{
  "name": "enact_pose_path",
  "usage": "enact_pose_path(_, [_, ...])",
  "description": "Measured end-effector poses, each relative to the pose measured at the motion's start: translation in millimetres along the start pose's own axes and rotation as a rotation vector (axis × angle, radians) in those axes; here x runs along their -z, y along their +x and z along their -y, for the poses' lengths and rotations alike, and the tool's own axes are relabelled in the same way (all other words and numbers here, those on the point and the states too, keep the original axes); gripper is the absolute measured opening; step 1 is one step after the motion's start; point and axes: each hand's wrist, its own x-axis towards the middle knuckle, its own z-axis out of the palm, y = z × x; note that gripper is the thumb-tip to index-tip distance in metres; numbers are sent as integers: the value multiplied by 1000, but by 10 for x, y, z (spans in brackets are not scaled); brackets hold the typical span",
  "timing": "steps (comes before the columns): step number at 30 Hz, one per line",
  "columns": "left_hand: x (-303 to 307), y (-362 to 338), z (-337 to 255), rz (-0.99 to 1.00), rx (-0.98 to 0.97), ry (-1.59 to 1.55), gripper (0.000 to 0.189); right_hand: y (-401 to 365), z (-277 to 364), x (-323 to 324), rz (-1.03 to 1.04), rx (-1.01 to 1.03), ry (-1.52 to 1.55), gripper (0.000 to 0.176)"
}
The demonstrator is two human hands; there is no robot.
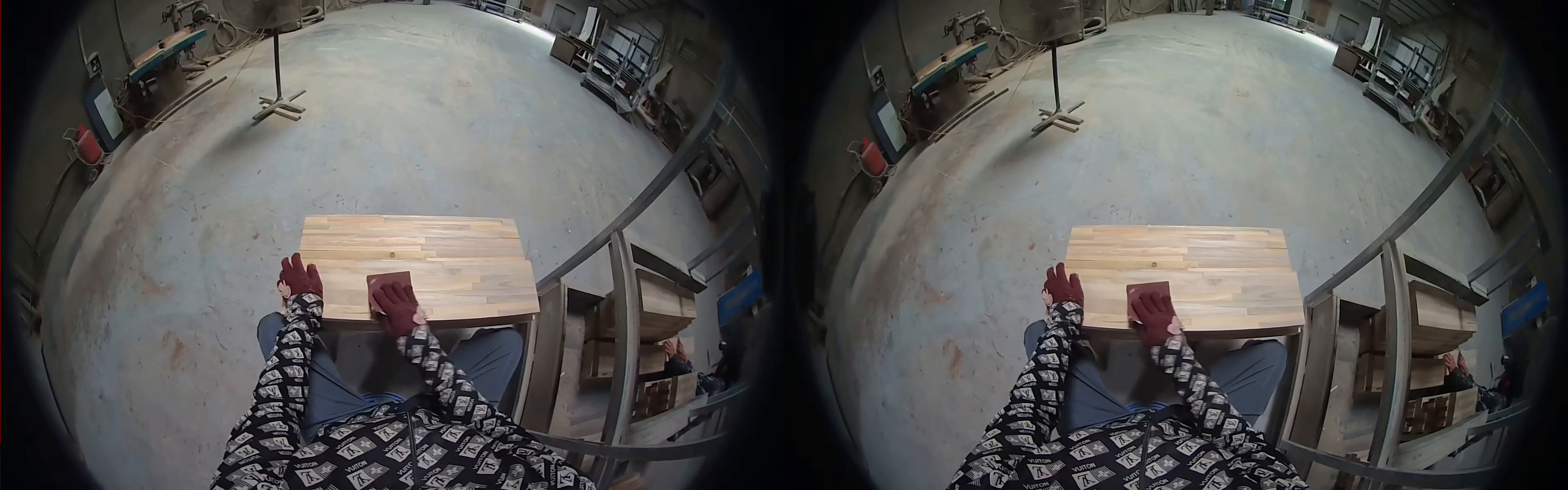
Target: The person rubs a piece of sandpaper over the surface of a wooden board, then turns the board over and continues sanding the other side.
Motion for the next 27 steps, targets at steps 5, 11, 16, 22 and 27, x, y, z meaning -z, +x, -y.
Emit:
enact_pose_path(5, [21,-18,-5,7,10,-28,47,-450,-1087,400,-241,-180,-35,42])
enact_pose_path(11, [-54,-40,-15,-67,-3,-21,46,-1255,-2833,778,-376,-546,159,45])
enact_pose_path(16, [-42,-24,-12,-37,-3,-30,45,-558,-1377,217,-281,-279,-306,52])
enact_pose_path(22, [50,-27,-16,-23,-17,-32,47,109,339,-93,18,6,17,57])
enact_pose_path(27, [34,-19,-2,17,-4,-55,47,-298,-582,-57,-183,-78,23,48])
